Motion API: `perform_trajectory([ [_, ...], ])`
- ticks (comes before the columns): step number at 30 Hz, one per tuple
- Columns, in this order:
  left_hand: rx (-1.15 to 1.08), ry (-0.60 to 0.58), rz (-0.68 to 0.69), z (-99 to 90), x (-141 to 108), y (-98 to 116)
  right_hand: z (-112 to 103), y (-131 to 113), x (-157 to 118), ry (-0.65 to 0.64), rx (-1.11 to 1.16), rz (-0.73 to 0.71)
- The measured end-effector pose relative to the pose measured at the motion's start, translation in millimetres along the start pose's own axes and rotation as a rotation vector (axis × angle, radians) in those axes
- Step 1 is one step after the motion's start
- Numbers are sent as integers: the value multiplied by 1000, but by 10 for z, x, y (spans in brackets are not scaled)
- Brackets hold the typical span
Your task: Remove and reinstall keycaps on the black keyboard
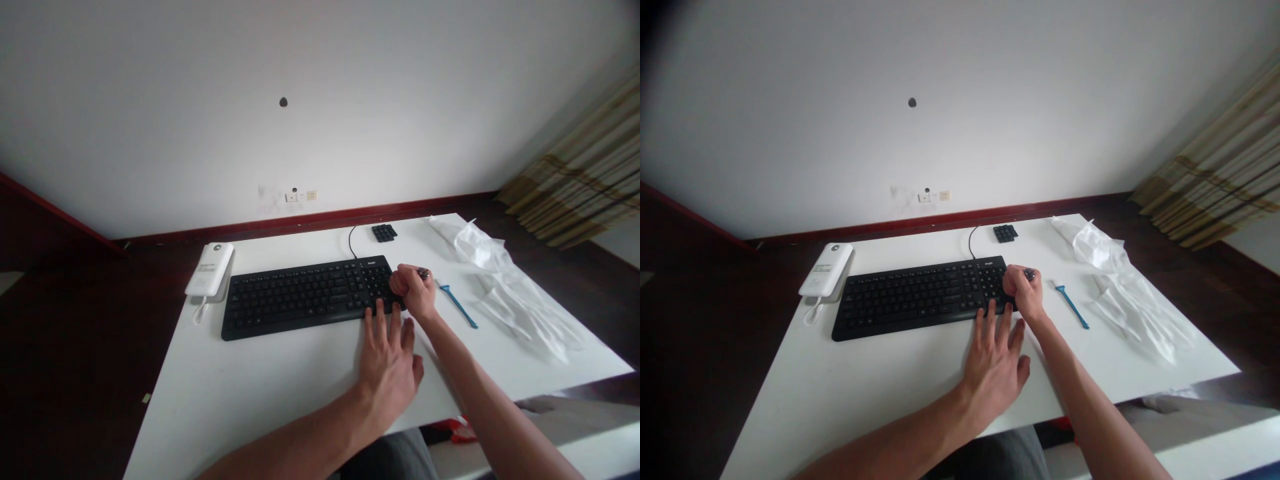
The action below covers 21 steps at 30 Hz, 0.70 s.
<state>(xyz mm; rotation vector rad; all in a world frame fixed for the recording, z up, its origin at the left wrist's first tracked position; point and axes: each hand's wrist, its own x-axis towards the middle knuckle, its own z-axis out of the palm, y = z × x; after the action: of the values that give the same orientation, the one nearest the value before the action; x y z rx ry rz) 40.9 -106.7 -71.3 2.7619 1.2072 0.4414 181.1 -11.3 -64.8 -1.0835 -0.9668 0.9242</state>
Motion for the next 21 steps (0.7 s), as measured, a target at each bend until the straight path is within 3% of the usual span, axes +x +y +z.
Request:
perform_trajectory([
  [21, 4, -10, -11, 26, 21, 6, -46, 152, -24, -9, -47, -6],
])
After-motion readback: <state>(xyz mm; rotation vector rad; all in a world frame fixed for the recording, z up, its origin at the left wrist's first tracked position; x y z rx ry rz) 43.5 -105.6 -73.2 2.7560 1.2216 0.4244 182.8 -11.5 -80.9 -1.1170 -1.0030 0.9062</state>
